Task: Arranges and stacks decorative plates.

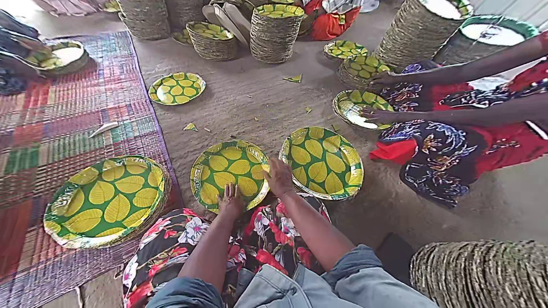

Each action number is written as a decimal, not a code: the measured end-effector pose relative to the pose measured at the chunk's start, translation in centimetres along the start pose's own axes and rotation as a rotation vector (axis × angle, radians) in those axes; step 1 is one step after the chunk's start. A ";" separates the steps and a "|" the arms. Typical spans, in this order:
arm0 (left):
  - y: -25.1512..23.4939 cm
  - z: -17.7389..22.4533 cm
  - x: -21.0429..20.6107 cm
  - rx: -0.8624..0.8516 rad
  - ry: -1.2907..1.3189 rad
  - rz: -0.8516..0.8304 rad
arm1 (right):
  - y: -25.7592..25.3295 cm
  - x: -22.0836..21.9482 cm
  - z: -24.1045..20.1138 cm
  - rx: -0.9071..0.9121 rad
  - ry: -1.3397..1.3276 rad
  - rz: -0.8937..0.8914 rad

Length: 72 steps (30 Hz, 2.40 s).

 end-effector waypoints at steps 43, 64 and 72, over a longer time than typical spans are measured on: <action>-0.1 -1.5 3.2 0.087 0.206 -0.006 | 0.9 4.4 5.2 -0.319 0.093 0.295; 4.0 -10.4 5.3 0.621 1.896 0.562 | 0.1 1.6 1.7 0.001 -0.255 0.210; 8.4 -15.6 7.4 0.708 2.342 1.015 | 1.2 4.0 5.0 -0.286 -0.260 0.317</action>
Point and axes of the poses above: each hand's wrist, its own y-axis away from the middle knuckle, its own x-axis out of the back of the hand, z = x × y, the point moved 10 cm from there along -y, towards the middle knuckle, and after that the axes turned 6 degrees about x, right-handed, at the moved point
